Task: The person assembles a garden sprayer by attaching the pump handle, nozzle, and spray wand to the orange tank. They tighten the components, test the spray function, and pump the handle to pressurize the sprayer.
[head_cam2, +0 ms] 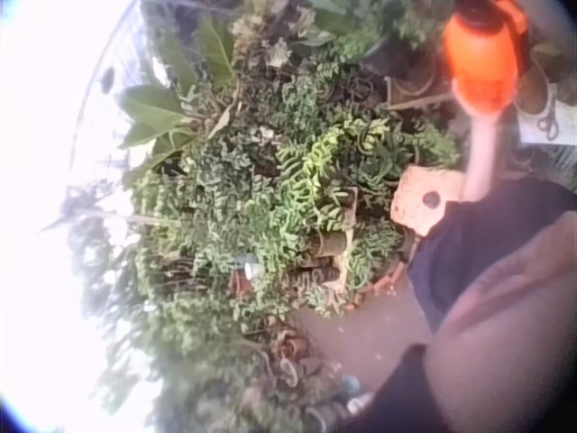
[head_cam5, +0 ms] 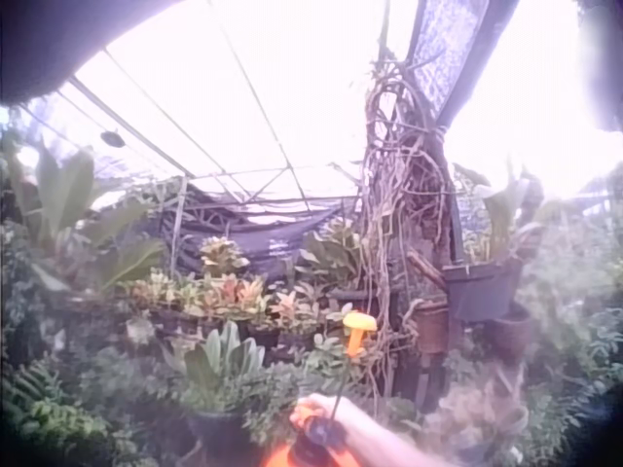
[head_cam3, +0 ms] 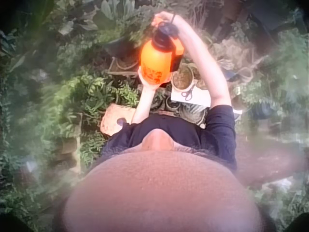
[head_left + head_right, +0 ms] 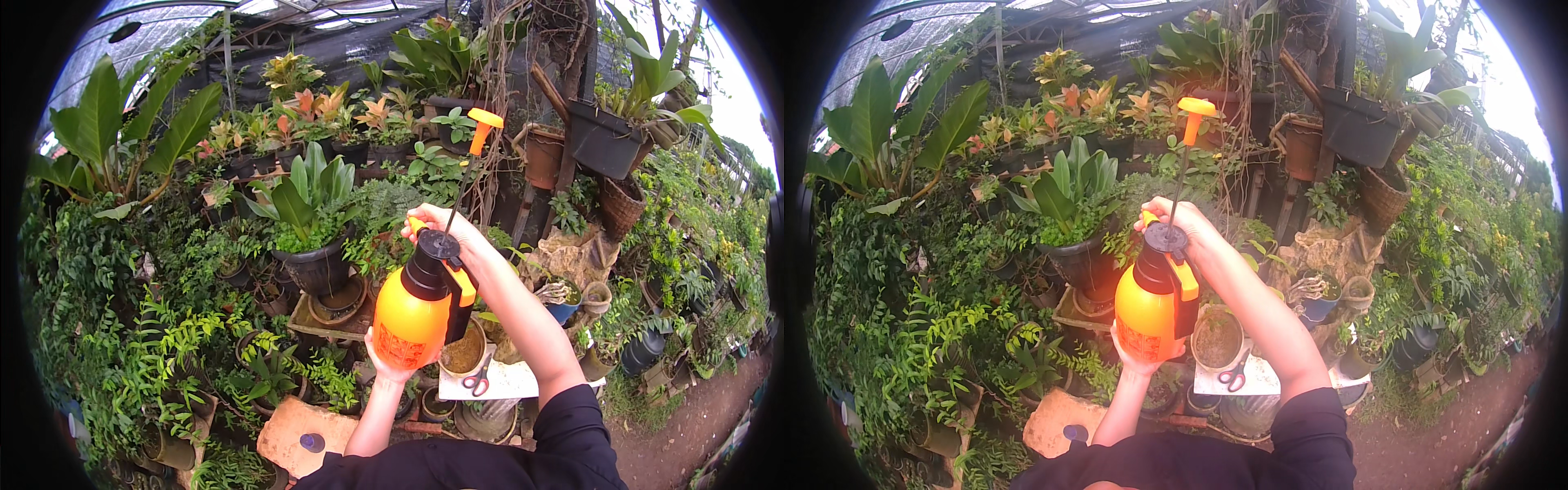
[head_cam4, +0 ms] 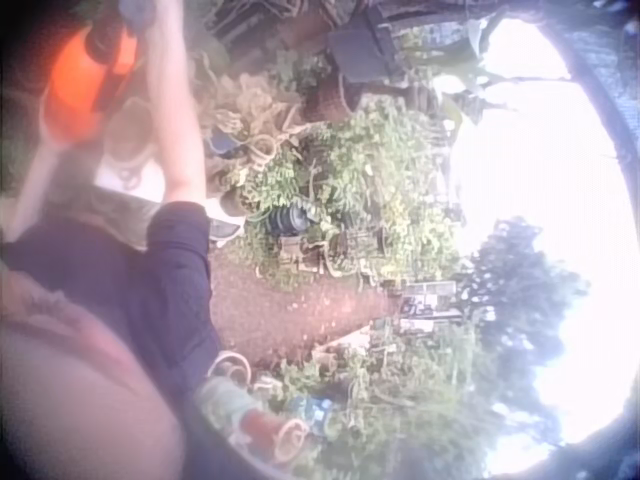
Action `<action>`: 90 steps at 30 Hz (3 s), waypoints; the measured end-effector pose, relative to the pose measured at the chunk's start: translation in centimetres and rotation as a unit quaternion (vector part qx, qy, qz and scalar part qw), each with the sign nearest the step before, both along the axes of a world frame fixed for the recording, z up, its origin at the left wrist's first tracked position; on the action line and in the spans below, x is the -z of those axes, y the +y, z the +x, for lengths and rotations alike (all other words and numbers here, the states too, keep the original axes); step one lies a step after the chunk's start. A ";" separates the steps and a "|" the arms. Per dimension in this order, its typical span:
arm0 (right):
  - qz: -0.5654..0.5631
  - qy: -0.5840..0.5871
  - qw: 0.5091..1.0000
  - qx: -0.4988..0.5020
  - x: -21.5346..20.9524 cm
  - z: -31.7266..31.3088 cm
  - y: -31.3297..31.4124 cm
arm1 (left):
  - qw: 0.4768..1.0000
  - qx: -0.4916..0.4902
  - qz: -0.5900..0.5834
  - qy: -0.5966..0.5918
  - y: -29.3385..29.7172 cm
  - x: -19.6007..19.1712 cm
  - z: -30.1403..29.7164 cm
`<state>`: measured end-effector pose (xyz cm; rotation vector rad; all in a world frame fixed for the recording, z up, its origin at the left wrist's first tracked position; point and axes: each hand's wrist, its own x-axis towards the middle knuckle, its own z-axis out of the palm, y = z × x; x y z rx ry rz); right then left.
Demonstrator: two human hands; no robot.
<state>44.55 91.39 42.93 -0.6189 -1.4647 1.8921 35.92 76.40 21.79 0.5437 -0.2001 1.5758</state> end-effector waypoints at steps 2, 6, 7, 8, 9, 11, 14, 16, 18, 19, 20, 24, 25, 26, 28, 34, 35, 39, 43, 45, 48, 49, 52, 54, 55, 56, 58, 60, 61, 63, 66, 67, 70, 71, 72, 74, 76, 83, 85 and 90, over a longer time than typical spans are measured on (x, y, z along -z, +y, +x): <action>0.001 0.004 1.000 -0.006 0.0 0.0 -0.1 | 1.000 0.004 -0.005 -0.012 0.0 0.1 0.0; -0.003 0.013 1.000 -0.014 0.1 -0.2 -0.3 | 0.999 -0.021 -0.036 -0.002 0.3 0.5 -0.1; -0.006 0.016 1.000 -0.014 0.1 -0.3 -0.3 | 0.999 -0.021 -0.045 -0.009 0.3 0.6 -0.1; -0.009 0.018 1.000 -0.018 0.2 -0.4 -0.4 | 0.998 -0.017 -0.058 -0.028 0.4 0.7 -0.1; -0.011 0.021 1.000 -0.021 0.1 -0.5 -0.4 | 0.999 -0.014 -0.043 -0.014 0.5 0.9 -0.2; -0.012 0.029 0.999 -0.028 0.1 -0.7 -0.5 | 1.000 -0.004 -0.028 -0.009 0.6 1.1 -0.4; -0.011 0.037 0.999 -0.033 0.0 -0.9 -0.4 | 1.000 0.001 -0.025 -0.003 0.8 1.1 -0.6; -0.012 0.028 0.999 -0.016 0.0 -1.0 -0.4 | 1.000 0.006 -0.026 0.000 1.0 1.0 -0.9; -0.011 0.050 0.999 -0.013 0.0 -1.2 -0.4 | 1.000 0.005 -0.029 -0.004 1.3 0.8 -1.2; -0.009 0.060 0.998 -0.006 -0.1 -1.2 -0.4 | 0.999 0.001 -0.031 -0.009 1.4 0.8 -1.3; -0.010 0.060 0.998 -0.010 -0.1 -1.3 -0.4 | 0.999 -0.004 -0.034 -0.014 1.5 0.7 -1.5; -0.007 0.045 0.999 -0.010 -0.2 -1.4 -0.3 | 0.999 0.008 -0.031 -0.003 1.8 0.8 -2.1; -0.005 0.032 0.999 0.006 -0.2 -1.5 -0.3 | 0.999 0.006 -0.034 -0.001 1.8 0.9 -2.2; -0.006 0.040 0.999 -0.002 -0.2 -1.5 -0.3 | 0.999 0.010 -0.034 0.003 1.9 1.0 -2.4; -0.011 0.044 0.999 0.008 -0.1 -1.7 -0.3 | 0.999 0.022 -0.031 0.011 2.0 1.1 -2.6; -0.002 0.036 0.999 0.011 0.0 -1.7 -0.3 | 0.999 0.034 -0.036 0.013 2.1 1.2 -3.0; -0.002 0.034 0.999 0.015 0.0 -1.7 -0.3 | 0.999 0.038 -0.031 0.013 2.1 1.2 -3.1; -0.012 0.042 0.999 0.014 0.0 -1.8 -0.3 | 0.998 0.028 -0.051 0.011 2.3 1.6 -3.2; -0.034 0.058 0.997 0.024 0.5 -1.9 -0.3 | 0.998 0.063 -0.026 0.003 2.5 2.0 -3.4; -0.036 0.054 0.998 0.022 0.8 -1.9 -0.1 | 0.997 0.074 -0.019 0.000 2.6 2.3 -3.5; -0.040 0.044 0.998 0.013 1.3 -1.8 0.2 | 0.996 0.062 -0.058 -0.013 2.9 2.8 -3.5; -0.042 0.035 0.998 0.019 1.4 -1.7 0.3 | 0.995 0.056 -0.081 -0.024 3.0 2.9 -3.5; -0.037 0.023 0.999 0.015 1.5 -1.2 -0.1 | 0.994 0.036 -0.099 -0.011 3.0 3.2 -3.4; -0.038 0.032 0.999 0.019 1.5 -0.8 -0.7 | 0.995 0.019 -0.096 0.005 2.8 2.9 -3.1; -0.039 0.031 0.999 0.019 1.5 -0.6 -1.1 | 0.995 0.008 -0.097 0.010 2.6 2.7 -2.9; -0.039 0.024 0.999 0.029 1.4 -0.3 -1.6 | 0.992 -0.001 -0.127 0.002 2.4 2.4 -2.6; -0.048 0.048 0.997 0.029 1.4 0.1 -2.7 | 0.998 -0.009 -0.061 0.001 2.0 1.9 -2.0; -0.050 0.056 0.997 0.033 1.3 0.5 -3.7 | 0.999 -0.010 -0.032 -0.010 1.7 1.6 -1.6; -0.051 0.054 0.997 0.029 1.3 0.6 -4.1 | 0.999 -0.011 -0.036 -0.014 1.5 1.7 -1.6; -0.048 0.046 0.998 0.023 1.3 0.8 -4.8 | 0.997 -0.015 -0.068 -0.025 1.5 2.3 -1.6; -0.063 0.035 0.997 0.008 1.6 1.1 -5.6 | 0.993 -0.021 -0.111 -0.044 1.6 4.0 -1.9; -0.070 0.037 0.997 0.004 1.7 1.1 -5.9 | 0.991 -0.026 -0.122 -0.050 1.6 4.6 -2.1; -0.079 0.037 0.996 0.001 2.2 1.3 -6.6 | 0.986 -0.036 -0.144 -0.072 1.6 5.9 -2.3; -0.085 0.031 0.996 0.006 2.4 1.4 -6.8 | 0.985 -0.041 -0.151 -0.077 1.6 6.1 -2.3; -0.091 0.023 0.995 0.011 2.6 1.4 -7.1 | 0.984 -0.044 -0.155 -0.078 1.4 6.3 -2.3; -0.101 0.036 0.994 0.006 2.9 1.5 -7.4 | 0.985 -0.048 -0.148 -0.077 1.3 6.4 -2.3; -0.097 0.045 0.994 0.005 3.3 1.7 -7.5 | 0.985 -0.048 -0.154 -0.065 1.0 6.5 -2.4; -0.077 0.036 0.996 0.018 4.0 2.2 -7.4 | 0.985 -0.026 -0.156 -0.073 0.3 7.4 -2.2; -0.069 0.031 0.997 0.022 4.2 2.3 -7.2 | 0.980 -0.036 -0.180 -0.070 0.3 7.6 -2.1; -0.112 0.055 0.992 -0.018 4.7 2.7 -6.7 | 0.981 -0.032 -0.178 -0.062 0.2 7.6 -1.6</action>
